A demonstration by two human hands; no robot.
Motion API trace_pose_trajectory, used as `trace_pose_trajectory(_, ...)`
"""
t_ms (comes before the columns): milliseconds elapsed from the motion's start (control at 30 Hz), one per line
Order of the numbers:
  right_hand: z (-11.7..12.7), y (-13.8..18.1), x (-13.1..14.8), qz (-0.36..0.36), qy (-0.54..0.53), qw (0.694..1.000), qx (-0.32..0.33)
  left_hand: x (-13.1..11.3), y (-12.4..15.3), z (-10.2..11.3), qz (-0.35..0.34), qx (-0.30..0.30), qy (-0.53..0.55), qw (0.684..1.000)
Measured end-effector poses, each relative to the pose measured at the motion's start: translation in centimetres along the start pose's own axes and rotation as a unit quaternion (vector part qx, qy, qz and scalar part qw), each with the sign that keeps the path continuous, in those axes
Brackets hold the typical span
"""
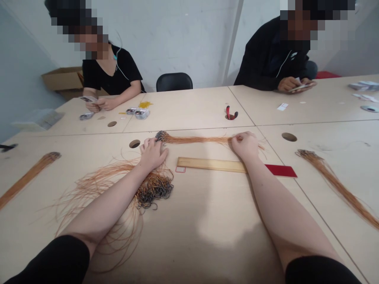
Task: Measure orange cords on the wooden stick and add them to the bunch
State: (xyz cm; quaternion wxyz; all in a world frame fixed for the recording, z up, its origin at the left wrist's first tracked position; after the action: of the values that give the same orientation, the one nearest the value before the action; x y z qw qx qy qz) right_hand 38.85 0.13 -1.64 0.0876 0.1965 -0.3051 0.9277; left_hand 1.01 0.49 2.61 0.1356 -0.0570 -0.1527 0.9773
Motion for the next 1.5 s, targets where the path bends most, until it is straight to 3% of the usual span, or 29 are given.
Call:
trace_pose_trajectory(867, 0.2, 0.2, 0.9, 0.013, -0.018, 1.0, 0.005, 0.0, 0.1, -0.2, -0.018, 0.007, 0.028, 0.999)
trace_pose_trajectory(1500, 0.1, 0.1, 0.7, 0.025, -0.014, 1.0, -0.006, 0.4, 0.1, -0.4, 0.024, 0.031, -0.01, 0.999)
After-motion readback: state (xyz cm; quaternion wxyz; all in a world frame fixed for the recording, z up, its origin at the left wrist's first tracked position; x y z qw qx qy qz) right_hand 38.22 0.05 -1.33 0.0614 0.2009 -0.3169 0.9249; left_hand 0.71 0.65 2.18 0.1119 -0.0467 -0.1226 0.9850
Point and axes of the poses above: each hand's wrist, its own y-axis away from the middle knuckle, its own z-axis out of the back of the hand, x = y × z, the point moved 4 cm from there along -y, towards the middle knuckle, and after that the axes turned 3 degrees about y, right-handed, at the moved point
